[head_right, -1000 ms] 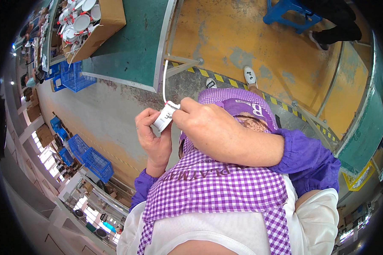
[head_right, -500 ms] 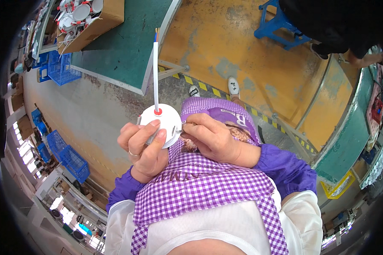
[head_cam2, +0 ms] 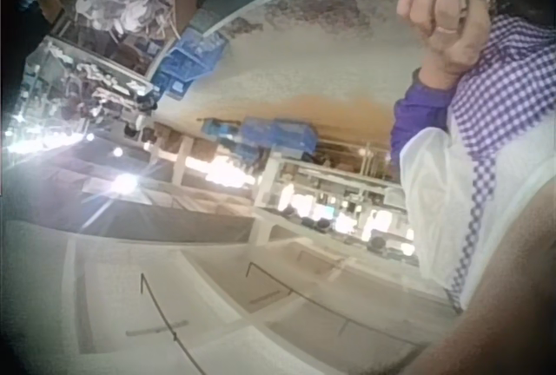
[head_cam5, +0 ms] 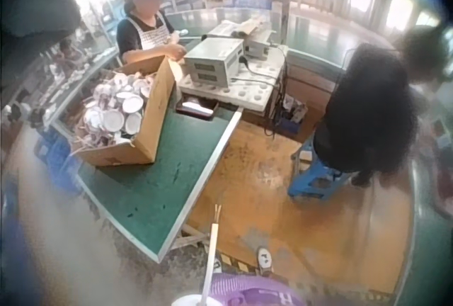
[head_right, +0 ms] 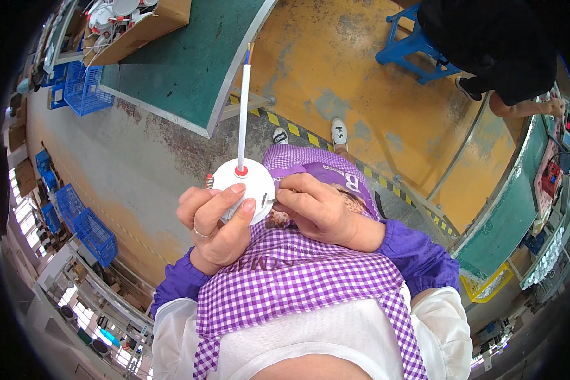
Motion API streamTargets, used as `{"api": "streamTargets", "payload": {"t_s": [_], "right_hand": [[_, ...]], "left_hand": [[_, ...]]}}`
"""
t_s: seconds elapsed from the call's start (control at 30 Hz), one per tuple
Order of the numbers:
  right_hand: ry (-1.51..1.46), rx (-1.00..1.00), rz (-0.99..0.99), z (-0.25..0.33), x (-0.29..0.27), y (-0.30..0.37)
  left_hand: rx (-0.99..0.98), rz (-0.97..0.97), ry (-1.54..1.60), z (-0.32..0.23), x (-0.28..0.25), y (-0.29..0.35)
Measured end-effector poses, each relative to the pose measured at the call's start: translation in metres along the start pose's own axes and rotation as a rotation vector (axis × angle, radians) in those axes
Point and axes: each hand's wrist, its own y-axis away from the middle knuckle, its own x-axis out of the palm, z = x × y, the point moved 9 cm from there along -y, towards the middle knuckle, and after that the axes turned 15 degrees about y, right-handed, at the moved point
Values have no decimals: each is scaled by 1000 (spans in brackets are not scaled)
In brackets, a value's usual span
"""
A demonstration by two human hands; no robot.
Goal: Assembling electronic lighting components and packing them into boxes.
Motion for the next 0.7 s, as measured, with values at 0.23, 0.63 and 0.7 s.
{"api": "streamTargets", "payload": {"t_s": [0.23, 0.63, 0.7], "right_hand": [[92, 174, 147, -8, 4, -15], [44, 460, 409, -34, 18, -13], [60, 447, 403, -31, 16, -17]], "left_hand": [[-206, -95, 177, 37, 5, 10], [-808, -9, 538, 81, 45, 46], [-857, -16, 600, 86, 47, 51]]}}
